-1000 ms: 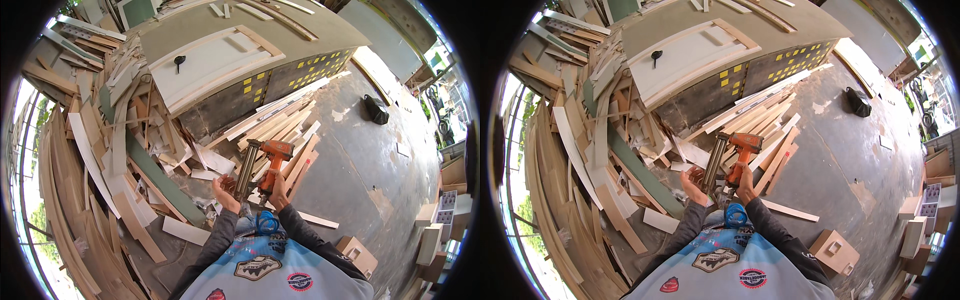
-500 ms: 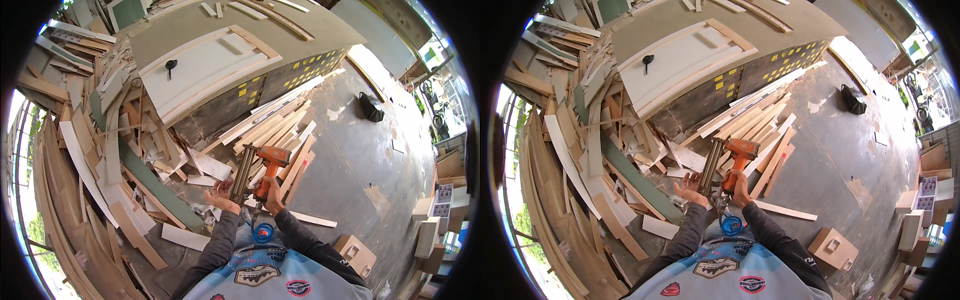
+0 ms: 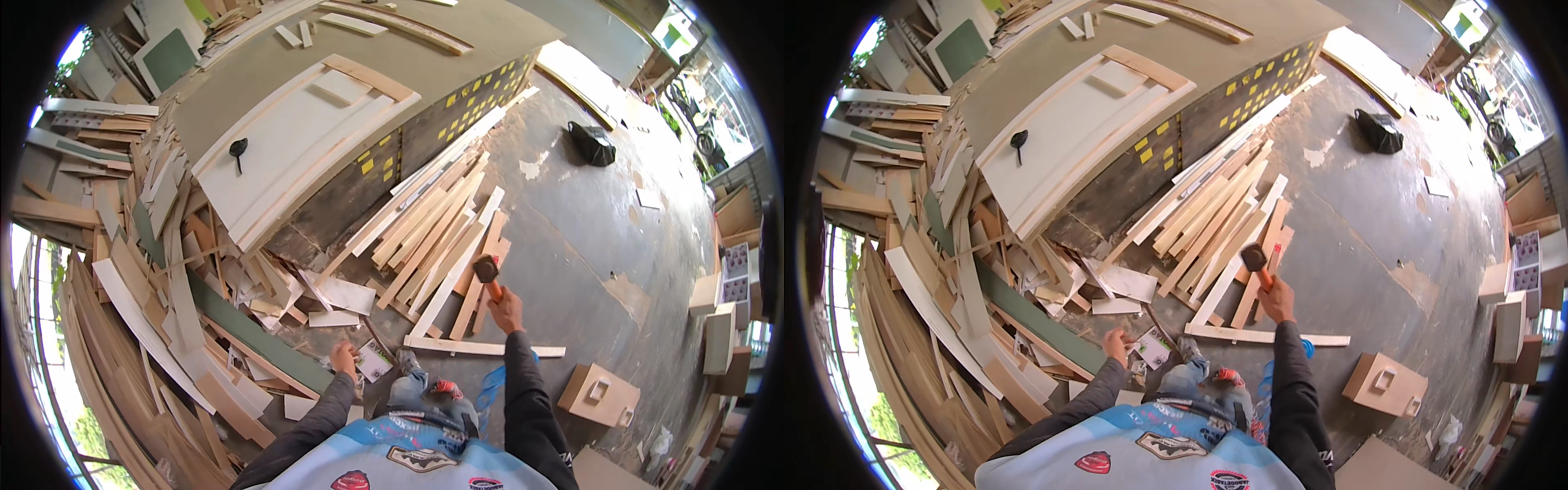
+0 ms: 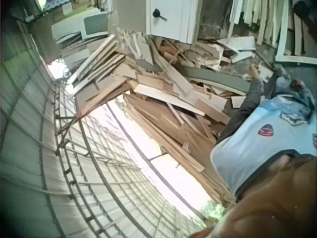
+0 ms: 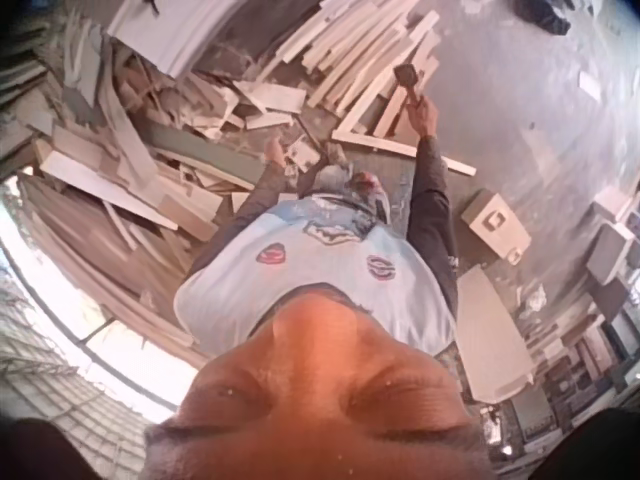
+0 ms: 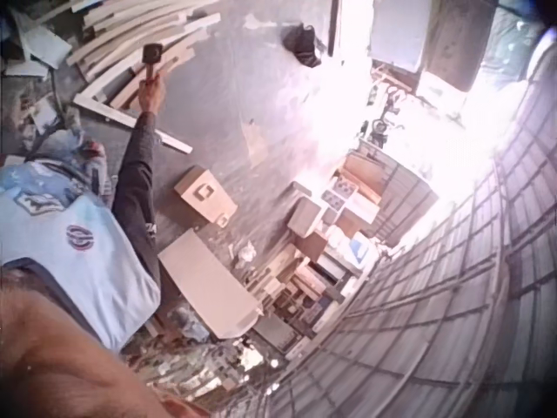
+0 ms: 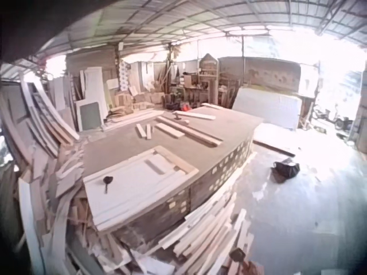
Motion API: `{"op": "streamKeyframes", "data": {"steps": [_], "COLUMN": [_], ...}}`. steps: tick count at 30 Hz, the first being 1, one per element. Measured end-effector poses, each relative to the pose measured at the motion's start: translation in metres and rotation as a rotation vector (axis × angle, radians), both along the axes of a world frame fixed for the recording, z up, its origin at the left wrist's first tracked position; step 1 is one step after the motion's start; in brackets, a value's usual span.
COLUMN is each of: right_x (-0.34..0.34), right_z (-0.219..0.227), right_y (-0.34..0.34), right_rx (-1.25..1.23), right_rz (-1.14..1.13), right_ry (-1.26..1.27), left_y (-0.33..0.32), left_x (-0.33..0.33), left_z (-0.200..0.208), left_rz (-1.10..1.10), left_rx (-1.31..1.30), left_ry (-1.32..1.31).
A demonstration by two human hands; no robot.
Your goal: The person measures a wooden board with a tape measure, marks it with a pencil, and uses a pneumatic nail gun to attach wooden strips to a larger white panel.
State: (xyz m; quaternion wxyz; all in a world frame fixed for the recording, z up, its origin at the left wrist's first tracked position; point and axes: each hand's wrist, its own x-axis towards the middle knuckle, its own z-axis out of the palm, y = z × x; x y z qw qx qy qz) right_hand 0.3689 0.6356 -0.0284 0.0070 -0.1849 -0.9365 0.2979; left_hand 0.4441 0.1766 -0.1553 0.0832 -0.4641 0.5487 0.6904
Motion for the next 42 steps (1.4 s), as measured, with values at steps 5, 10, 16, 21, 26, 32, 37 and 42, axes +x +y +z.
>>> {"op": "streamKeyframes", "data": {"steps": [5,10,16,21,26,32,37,42], "right_x": [0.119,0.188,0.120,-0.050,-0.283,-0.553,-0.707,-0.779], "right_z": [-0.030,-0.070,-0.069,-0.060,-0.008,0.037,0.052,0.035], "right_y": [0.054,0.078,0.080,0.078,0.055,0.049,0.046,0.021], "right_rx": [-0.477,-0.806,-0.564,-0.034,0.013,0.154,0.438,0.468], "right_rz": [-0.332,-0.570,-0.402,-0.189,-0.171,0.005,0.233,0.280], "right_ry": [-0.219,-0.134,-0.114,0.027,0.339,0.393,0.404,0.408], "left_y": [-0.055,-0.112,-0.153,-0.160,-0.169,-0.177,-0.185,-0.188], "left_x": [-0.041,-0.112,-0.178,-0.243,-0.302,-0.332,-0.360,-0.367], "left_z": [0.010,0.053,0.102,0.102,0.108,0.126,0.124,0.126], "left_rz": [0.134,0.308,0.334,0.233,0.155,0.036,0.009,-0.016], "left_rx": [-0.195,-0.236,-0.368,-0.742,-1.098,-1.180,-1.148,-1.116], "left_ry": [0.199,0.400,0.449,0.399,0.209,-0.113,-0.139,-0.233]}}
